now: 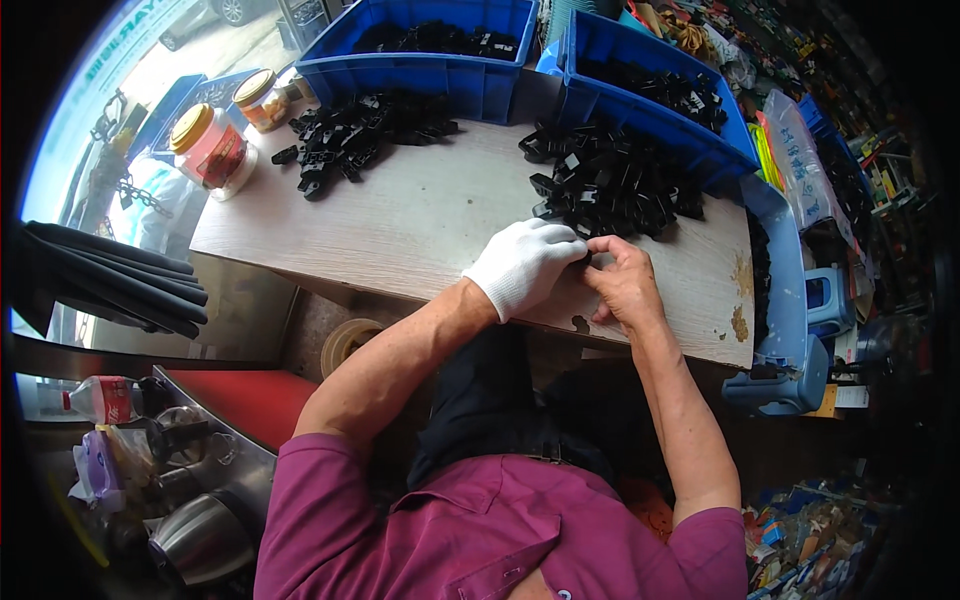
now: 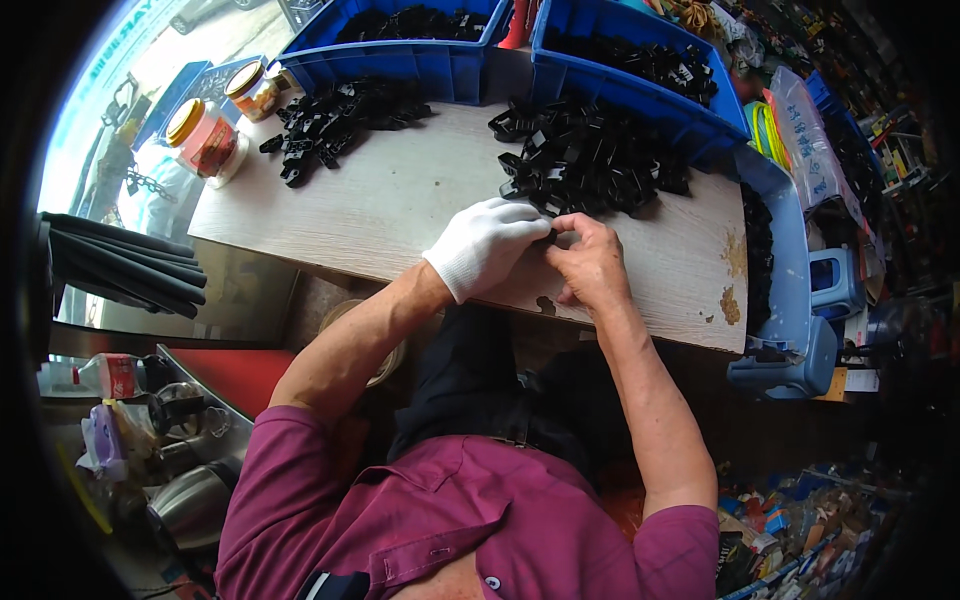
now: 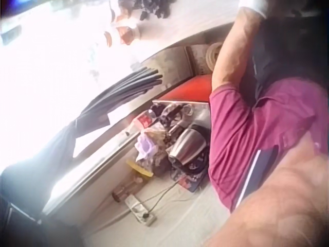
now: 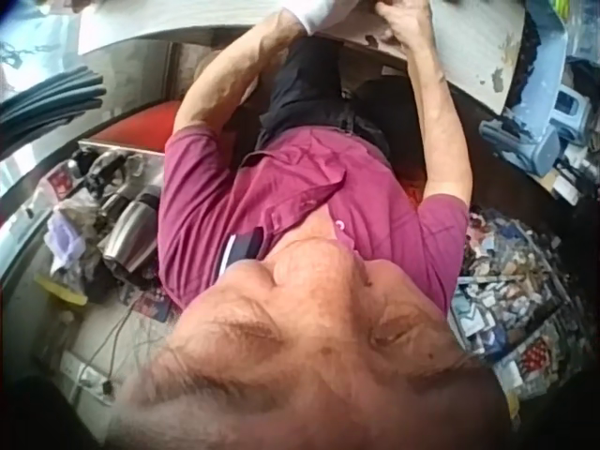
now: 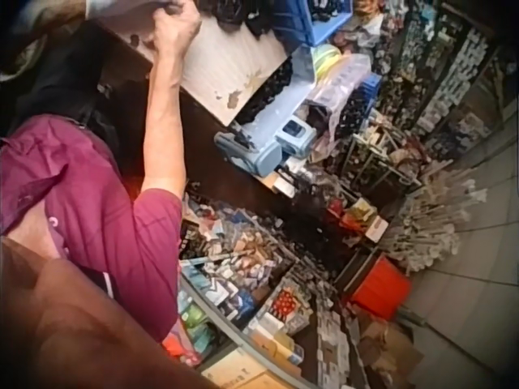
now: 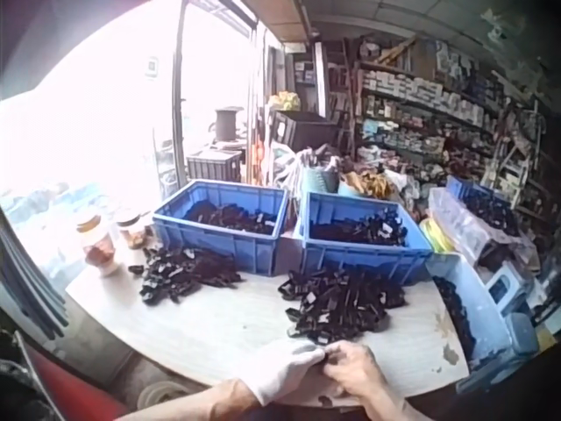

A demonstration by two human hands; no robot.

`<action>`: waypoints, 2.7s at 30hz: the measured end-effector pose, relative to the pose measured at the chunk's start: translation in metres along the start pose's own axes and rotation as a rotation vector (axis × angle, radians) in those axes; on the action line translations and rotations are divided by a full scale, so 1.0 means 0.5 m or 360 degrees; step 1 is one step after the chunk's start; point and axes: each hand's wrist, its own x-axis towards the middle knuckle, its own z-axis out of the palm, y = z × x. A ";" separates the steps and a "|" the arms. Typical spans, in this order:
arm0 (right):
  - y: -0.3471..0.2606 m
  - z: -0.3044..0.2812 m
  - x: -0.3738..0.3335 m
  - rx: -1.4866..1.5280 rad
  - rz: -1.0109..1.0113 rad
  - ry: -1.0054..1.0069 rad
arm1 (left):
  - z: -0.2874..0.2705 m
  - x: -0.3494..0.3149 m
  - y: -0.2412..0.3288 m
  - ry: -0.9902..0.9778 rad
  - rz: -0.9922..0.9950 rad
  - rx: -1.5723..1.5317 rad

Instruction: The person inspects and sorts small black plastic components on a workbench by hand, wearing a white glove.

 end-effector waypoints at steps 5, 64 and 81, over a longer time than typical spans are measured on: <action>-0.005 -0.001 0.003 0.0006 0.0026 -0.0031 | 0.000 -0.005 0.002 0.0033 0.0116 0.0058; 0.032 -0.366 0.044 0.0692 -0.0121 0.1463 | -0.104 -0.067 -0.149 0.0581 -0.0635 0.0030; -0.005 -0.155 0.064 0.0187 0.0029 0.0608 | -0.101 -0.018 -0.110 0.0008 -0.0320 0.0852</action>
